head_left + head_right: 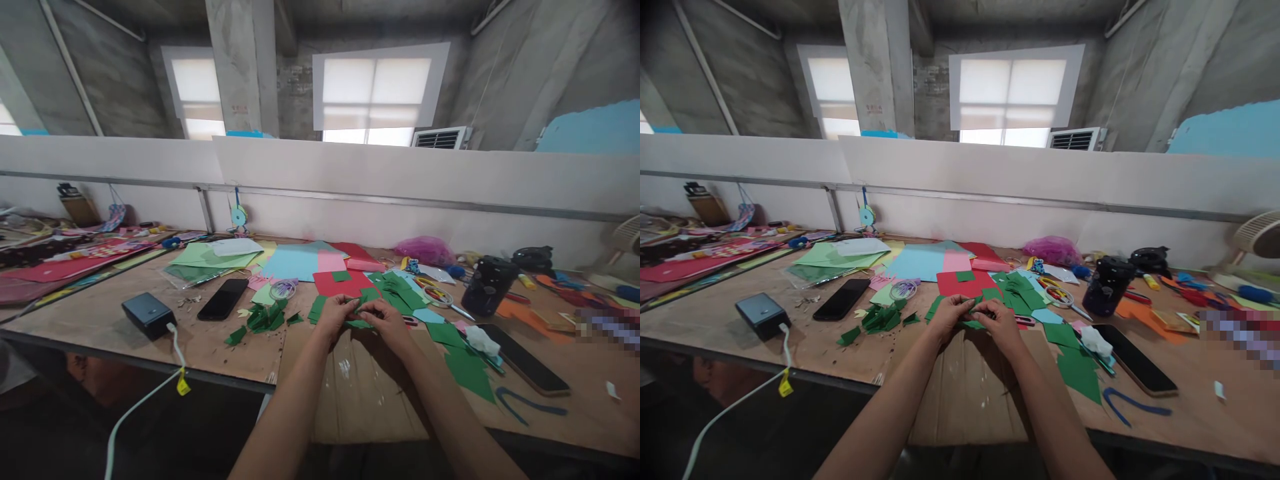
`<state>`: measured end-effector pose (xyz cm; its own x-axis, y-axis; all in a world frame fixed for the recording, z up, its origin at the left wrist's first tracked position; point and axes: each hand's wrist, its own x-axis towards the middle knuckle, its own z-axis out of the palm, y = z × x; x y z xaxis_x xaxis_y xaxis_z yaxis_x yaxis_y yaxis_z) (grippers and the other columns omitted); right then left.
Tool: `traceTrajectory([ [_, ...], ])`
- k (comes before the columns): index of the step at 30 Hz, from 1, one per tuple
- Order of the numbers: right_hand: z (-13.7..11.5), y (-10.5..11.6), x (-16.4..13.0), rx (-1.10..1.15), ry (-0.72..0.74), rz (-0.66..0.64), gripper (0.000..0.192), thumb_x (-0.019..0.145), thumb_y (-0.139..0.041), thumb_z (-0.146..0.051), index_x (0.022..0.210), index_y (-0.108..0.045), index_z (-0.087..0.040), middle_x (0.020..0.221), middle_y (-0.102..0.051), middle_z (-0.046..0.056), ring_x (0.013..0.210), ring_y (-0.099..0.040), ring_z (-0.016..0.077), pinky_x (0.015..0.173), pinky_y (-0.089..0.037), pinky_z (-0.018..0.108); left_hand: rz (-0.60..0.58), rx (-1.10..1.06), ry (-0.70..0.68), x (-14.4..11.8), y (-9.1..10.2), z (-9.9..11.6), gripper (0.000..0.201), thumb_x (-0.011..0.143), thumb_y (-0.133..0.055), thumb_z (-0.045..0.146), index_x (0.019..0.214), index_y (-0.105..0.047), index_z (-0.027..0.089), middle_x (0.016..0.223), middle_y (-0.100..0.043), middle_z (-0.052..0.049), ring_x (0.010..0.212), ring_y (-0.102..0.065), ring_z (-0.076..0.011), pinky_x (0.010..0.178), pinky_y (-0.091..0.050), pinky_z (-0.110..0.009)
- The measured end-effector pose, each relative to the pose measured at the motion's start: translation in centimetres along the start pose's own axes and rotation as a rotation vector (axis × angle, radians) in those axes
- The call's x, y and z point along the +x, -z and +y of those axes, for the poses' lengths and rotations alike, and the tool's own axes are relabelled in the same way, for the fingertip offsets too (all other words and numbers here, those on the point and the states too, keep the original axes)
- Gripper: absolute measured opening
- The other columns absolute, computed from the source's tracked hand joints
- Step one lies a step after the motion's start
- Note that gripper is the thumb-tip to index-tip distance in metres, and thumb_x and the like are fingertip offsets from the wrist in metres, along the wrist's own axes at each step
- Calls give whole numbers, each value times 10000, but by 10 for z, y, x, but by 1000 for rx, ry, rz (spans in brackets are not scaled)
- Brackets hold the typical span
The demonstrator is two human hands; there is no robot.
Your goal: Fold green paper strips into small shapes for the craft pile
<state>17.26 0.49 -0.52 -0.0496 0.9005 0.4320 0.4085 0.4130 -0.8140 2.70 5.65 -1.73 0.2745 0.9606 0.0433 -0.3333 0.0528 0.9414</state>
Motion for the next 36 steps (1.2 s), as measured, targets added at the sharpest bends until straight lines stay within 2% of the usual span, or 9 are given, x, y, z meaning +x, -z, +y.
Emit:
traceTrajectory([
  [6, 0, -3, 2, 107, -73, 71, 173, 743, -642, -367, 747, -654, -195, 765, -644, 25, 765, -576, 211, 720, -431, 314, -12, -24, -12, 3, -1, -3, 410, 515, -868, 402, 701, -638, 118, 648, -648, -22, 558, -632, -152, 613, -506, -285],
  [11, 4, -5, 2, 64, -70, 139, 187, 763, -617, -374, 709, -610, -195, 714, -610, 19, 700, -538, 196, 658, -403, 300, -33, -21, -27, 2, -2, -3, 392, 515, -867, 392, 680, -629, 128, 639, -636, -8, 547, -633, -150, 603, -504, -278],
  [20, 17, -5, 3, 8, -28, 172, 160, 783, -582, -319, 677, -558, -201, 676, -555, -4, 669, -502, 182, 626, -368, 289, -97, 36, -30, 1, -3, 0, 384, 562, -842, 413, 716, -651, 118, 675, -638, -14, 572, -640, -144, 601, -480, -252],
  [29, 10, -5, 2, 15, -80, 197, 152, 755, -575, -312, 654, -539, -205, 665, -535, -13, 672, -490, 180, 633, -359, 289, -136, 72, -63, 0, -3, 0, 371, 621, -797, 439, 746, -647, 124, 721, -630, -21, 592, -636, -136, 591, -450, -237],
  [36, 13, -6, 4, 26, -68, 206, 142, 750, -559, -311, 655, -532, -209, 660, -530, -15, 668, -490, 180, 629, -356, 289, -153, 82, -62, -1, -3, 0, 355, 649, -788, 437, 731, -633, 129, 713, -614, -13, 615, -646, -141, 609, -456, -236],
])
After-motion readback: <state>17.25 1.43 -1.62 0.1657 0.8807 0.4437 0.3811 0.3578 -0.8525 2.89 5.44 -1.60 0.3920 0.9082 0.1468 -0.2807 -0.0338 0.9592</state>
